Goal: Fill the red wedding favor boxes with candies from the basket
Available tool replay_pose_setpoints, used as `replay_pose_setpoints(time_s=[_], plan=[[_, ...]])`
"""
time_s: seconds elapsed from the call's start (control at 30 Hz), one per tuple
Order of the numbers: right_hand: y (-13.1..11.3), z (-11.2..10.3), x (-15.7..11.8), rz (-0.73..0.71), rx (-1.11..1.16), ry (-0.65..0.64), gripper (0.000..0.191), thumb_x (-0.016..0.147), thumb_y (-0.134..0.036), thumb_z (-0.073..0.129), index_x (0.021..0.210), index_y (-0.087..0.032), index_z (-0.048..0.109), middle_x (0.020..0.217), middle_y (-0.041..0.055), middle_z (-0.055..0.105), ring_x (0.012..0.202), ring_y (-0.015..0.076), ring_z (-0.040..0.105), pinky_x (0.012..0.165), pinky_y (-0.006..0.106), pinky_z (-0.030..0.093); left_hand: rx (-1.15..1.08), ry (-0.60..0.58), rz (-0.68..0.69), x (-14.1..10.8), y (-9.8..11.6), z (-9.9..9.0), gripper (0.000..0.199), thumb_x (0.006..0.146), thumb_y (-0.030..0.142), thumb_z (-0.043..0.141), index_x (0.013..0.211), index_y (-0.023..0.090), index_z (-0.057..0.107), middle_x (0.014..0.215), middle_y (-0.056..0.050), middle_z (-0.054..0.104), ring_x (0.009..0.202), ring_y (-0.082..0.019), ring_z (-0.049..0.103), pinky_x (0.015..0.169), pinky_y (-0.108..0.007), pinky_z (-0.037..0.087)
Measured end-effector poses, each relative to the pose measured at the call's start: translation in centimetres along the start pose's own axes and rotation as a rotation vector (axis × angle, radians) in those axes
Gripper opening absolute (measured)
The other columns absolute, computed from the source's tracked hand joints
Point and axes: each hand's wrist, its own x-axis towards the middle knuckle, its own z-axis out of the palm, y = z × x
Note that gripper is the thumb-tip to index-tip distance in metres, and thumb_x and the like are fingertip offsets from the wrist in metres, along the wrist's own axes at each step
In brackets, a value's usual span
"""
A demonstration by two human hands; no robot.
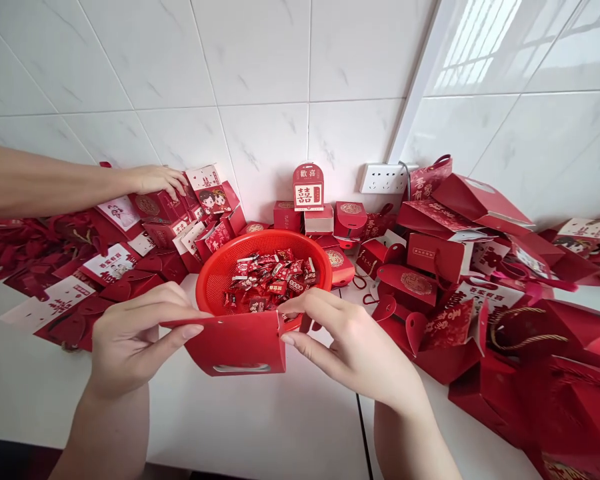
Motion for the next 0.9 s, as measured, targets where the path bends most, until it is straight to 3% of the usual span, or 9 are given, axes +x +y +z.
replay_pose_setpoints(time_s=[0.07,0.1,0.23,0.3,0.4,0.5,0.63,0.77,0.9], plan=[[0.1,-0.2,-0.1,-0.002,-0.023,0.011,0.017,0.099,-0.024,0.057,0.116,-0.023,0.061,0.107,0.0056,0.068,0.092,0.0158,0.065,0.081,0.026,0.051,0.022,0.114,-0.037,0.4,-0.2,-0.1,0.026,0.077,0.006,0.071,0.094,0.025,0.078,0.074,0.0,0.067,0.066,-0.014,0.059,0.06,-0.029,0.047],[0.2,-0.2,-0.1,-0.001,-0.036,0.013,0.015,0.1,-0.024,0.056,0.114,-0.022,0.062,0.105,0.0059,0.068,0.091,0.0162,0.065,0.08,0.027,0.052,0.045,0.233,-0.068,0.6,-0.4,-0.3,0.022,0.076,0.008,0.072,0.09,0.024,0.078,0.072,0.0,0.066,0.064,-0.013,0.057,0.058,-0.029,0.045],[0.4,-0.3,-0.1,0.018,-0.1,0.009,0.014,0.101,-0.026,0.052,0.108,-0.022,0.063,0.098,0.0057,0.069,0.082,0.016,0.065,0.072,0.026,0.051,0.286,0.919,-0.123,1.7,-2.1,-2.3,0.013,0.065,0.016,0.075,0.078,0.018,0.077,0.061,0.003,0.058,0.058,-0.012,0.049,0.056,-0.027,0.038],[0.6,-0.3,0.0,0.02,-0.127,0.015,0.014,0.102,-0.025,0.051,0.107,-0.022,0.064,0.097,0.0055,0.069,0.082,0.0162,0.065,0.072,0.027,0.05,0.531,1.061,-0.134,1.8,-3.5,-3.6,0.016,0.065,0.021,0.073,0.079,0.015,0.078,0.06,0.001,0.057,0.062,-0.014,0.05,0.06,-0.028,0.038],[0.8,-0.1,0.3,0.04,-0.143,-0.001,0.015,0.102,-0.025,0.051,0.109,-0.022,0.063,0.098,0.0047,0.069,0.083,0.0161,0.064,0.071,0.027,0.048,0.924,0.978,-0.196,1.0,-6.2,-5.0,0.025,0.069,0.026,0.071,0.088,0.013,0.081,0.064,-0.004,0.06,0.069,-0.018,0.053,0.063,-0.03,0.039],[1.2,0.1,0.5,0.065,-0.167,-0.028,0.015,0.102,-0.027,0.05,0.109,-0.022,0.063,0.098,0.0035,0.068,0.081,0.0155,0.062,0.071,0.027,0.047,1.093,0.829,-0.339,-0.6,-9.5,-5.2,0.027,0.078,0.028,0.067,0.097,0.013,0.08,0.073,-0.008,0.066,0.076,-0.021,0.058,0.067,-0.031,0.042],[1.4,0.4,0.8,0.117,-0.217,-0.072,0.016,0.103,-0.029,0.048,0.106,-0.022,0.063,0.096,0.0025,0.067,0.08,0.0159,0.061,0.073,0.029,0.046,1.06,0.664,-0.612,-3.1,-14.3,-4.3,0.028,0.088,0.033,0.061,0.102,0.013,0.075,0.088,-0.011,0.068,0.087,-0.024,0.061,0.076,-0.033,0.043],[1.5,0.6,1.1,0.154,-0.228,-0.096,0.016,0.103,-0.028,0.048,0.106,-0.022,0.063,0.097,0.0018,0.067,0.081,0.0158,0.061,0.074,0.029,0.046,1.007,0.602,-0.721,-5.2,-18.5,-3.2,0.028,0.091,0.033,0.057,0.102,0.013,0.074,0.09,-0.011,0.067,0.087,-0.023,0.061,0.077,-0.032,0.043],[1.7,0.7,1.3,0.171,-0.229,-0.117,0.016,0.103,-0.026,0.047,0.105,-0.022,0.062,0.096,0.0013,0.066,0.082,0.0157,0.06,0.074,0.029,0.045,0.975,0.558,-0.827,-6.0,-21.0,-3.0,0.034,0.092,0.039,0.055,0.107,0.014,0.074,0.098,-0.013,0.069,0.091,-0.027,0.062,0.076,-0.035,0.044]])
